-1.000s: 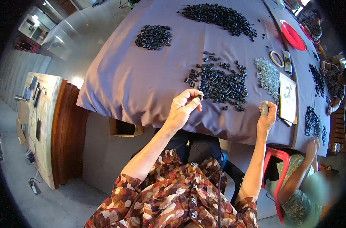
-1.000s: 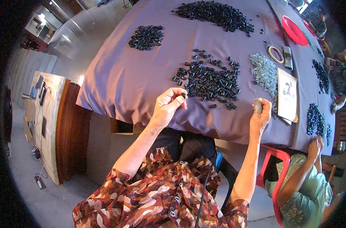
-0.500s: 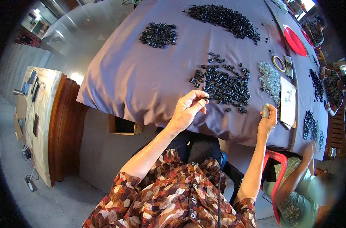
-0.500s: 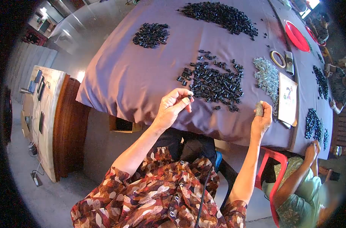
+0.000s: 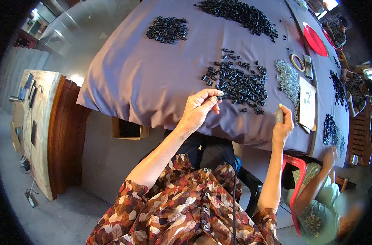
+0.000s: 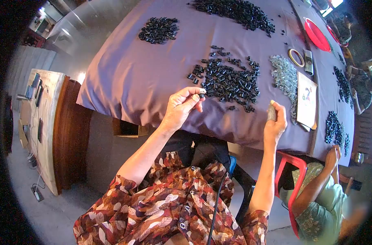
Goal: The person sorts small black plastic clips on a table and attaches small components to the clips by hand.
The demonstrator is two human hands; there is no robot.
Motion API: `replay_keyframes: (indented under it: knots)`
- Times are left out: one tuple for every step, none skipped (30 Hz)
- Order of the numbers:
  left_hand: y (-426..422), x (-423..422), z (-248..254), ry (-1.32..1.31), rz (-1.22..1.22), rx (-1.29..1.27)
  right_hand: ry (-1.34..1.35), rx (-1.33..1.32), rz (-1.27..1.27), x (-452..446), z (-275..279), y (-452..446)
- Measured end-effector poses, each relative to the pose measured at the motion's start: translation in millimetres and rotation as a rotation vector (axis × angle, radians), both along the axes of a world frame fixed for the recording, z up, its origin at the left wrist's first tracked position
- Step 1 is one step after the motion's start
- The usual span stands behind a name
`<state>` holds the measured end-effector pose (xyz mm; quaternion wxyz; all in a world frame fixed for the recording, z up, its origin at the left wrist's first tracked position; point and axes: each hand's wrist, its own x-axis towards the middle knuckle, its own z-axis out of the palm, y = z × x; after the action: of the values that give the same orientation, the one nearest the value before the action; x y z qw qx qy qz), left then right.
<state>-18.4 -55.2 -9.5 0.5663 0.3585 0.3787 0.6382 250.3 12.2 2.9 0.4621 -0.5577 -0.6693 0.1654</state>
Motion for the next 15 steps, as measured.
replay_keyframes:
  knots:
    - [0, -1, 1, -0.003, 0.002, -0.011, -0.009, 0.009, 0.032, -9, 4, -8]
    - [0, -1, 2, -0.004, 0.001, -0.023, 0.028, 0.043, 0.098, -20, 7, -16]
    - [0, -1, 3, -0.006, -0.003, -0.034, 0.082, 0.035, 0.122, -31, 8, -23]
    - [-1, -1, 4, -0.005, -0.001, -0.041, 0.096, -0.017, 0.172, -43, 13, -32]
    - [-1, -1, 5, -0.004, -0.001, -0.045, 0.111, -0.068, 0.22, -56, 21, -42]
    - [-1, -1, 6, -0.003, 0.001, -0.05, 0.095, -0.067, 0.277, -65, 21, -46]
    - [0, -1, 5, 0.004, -0.004, -0.043, 0.08, -0.066, 0.336, -73, 20, -49]
    - [0, -1, 4, 0.012, -0.005, -0.037, 0.133, -0.107, 0.385, -82, 19, -51]
    - [0, -2, 3, 0.021, -0.006, -0.03, 0.188, -0.148, 0.435, -90, 19, -54]
    - [0, -2, 3, 0.029, -0.006, -0.025, 0.207, -0.161, 0.454, -98, 18, -54]
    - [0, -2, 3, 0.036, -0.007, -0.021, 0.225, -0.175, 0.472, -104, 18, -54]
    - [0, -2, 3, 0.043, -0.01, -0.016, 0.217, -0.222, 0.479, -107, 18, -54]
    - [0, -2, 4, 0.042, -0.013, -0.021, 0.201, -0.199, 0.486, -110, 18, -53]
    - [-1, -2, 7, 0.042, -0.016, -0.027, 0.185, -0.176, 0.494, -114, 18, -52]
    - [-1, -2, 8, 0.043, -0.019, -0.032, 0.169, -0.154, 0.501, -117, 19, -51]
